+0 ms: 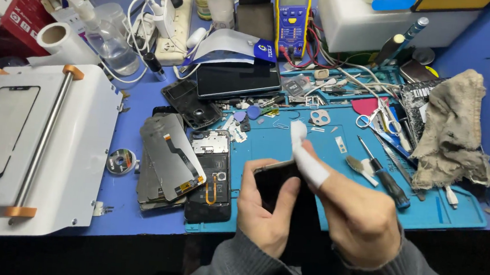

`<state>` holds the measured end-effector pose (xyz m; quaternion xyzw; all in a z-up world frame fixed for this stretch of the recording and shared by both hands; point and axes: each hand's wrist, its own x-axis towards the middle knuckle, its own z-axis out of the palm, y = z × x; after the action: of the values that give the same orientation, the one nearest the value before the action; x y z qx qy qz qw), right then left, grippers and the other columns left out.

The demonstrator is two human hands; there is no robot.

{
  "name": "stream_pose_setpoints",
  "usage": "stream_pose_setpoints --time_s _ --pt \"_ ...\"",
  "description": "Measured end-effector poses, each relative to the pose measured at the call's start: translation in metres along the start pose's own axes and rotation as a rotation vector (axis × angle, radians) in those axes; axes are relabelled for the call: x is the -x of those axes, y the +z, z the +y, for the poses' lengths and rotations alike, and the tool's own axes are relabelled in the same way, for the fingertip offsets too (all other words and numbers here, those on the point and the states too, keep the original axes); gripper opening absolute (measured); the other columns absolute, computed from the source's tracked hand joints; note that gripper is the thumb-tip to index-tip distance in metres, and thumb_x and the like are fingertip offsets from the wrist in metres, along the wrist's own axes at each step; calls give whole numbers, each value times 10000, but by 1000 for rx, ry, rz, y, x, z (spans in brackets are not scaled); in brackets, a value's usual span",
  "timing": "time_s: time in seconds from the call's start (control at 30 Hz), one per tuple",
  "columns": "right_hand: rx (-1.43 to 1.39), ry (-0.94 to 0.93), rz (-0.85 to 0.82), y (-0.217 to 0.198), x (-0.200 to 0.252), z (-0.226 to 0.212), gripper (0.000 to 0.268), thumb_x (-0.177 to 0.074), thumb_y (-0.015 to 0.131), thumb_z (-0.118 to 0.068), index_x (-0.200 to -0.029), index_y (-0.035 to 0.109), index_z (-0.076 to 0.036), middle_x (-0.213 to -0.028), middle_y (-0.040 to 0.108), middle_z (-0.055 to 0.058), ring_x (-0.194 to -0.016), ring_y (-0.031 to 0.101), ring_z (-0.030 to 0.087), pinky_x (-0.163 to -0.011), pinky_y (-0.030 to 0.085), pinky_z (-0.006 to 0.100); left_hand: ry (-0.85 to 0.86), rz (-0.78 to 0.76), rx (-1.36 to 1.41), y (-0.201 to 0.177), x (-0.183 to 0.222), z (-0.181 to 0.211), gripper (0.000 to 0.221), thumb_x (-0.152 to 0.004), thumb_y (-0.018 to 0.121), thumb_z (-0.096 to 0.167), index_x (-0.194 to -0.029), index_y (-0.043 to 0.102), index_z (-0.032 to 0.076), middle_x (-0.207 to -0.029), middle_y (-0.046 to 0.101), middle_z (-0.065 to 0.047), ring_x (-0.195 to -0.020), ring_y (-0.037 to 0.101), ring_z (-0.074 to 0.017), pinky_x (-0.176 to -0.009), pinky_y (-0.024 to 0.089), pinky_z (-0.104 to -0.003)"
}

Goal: Cleaning a smartphone screen using a cloth and cleaning solution

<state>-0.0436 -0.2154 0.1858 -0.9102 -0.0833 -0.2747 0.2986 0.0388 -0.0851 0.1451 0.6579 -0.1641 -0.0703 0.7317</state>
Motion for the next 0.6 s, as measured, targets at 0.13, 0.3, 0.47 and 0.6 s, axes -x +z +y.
stream_pose_setpoints --time_s 0.13,0.3,0.47,0.6 --pt "-37 -32 -110 18 41 3 390 -1033 452 -61 -1382 558 74 -1489 587 261 -1250 752 270 -983 613 293 132 226 -117 -22 -24 -4 229 -971 649 351 -1086 602 158 -996 625 0 -881 638 -123 -851 514 -269" --pt "-19 21 44 21 18 5 363 -953 593 -40 -1304 652 35 -1346 698 193 -1163 781 252 -971 616 297 90 87 -62 -18 -13 2 201 -972 676 265 -1142 642 163 -855 642 22 -756 627 -83 -747 515 -228" --pt "208 112 254 10 14 27 499 -770 902 -323 -1142 775 -16 -1028 804 147 -639 678 141 -622 511 290 67 -90 -141 -23 -3 8 337 -969 674 302 -1284 648 186 -687 490 68 -606 476 -75 -835 497 -229" --pt "105 337 503 -1 32 50 183 -999 852 -12 -1074 694 43 -1007 689 169 -793 588 185 -767 477 303 24 11 -98 -30 -14 11 438 -950 676 322 -1339 548 168 -764 530 20 -683 519 -95 -709 426 -241"
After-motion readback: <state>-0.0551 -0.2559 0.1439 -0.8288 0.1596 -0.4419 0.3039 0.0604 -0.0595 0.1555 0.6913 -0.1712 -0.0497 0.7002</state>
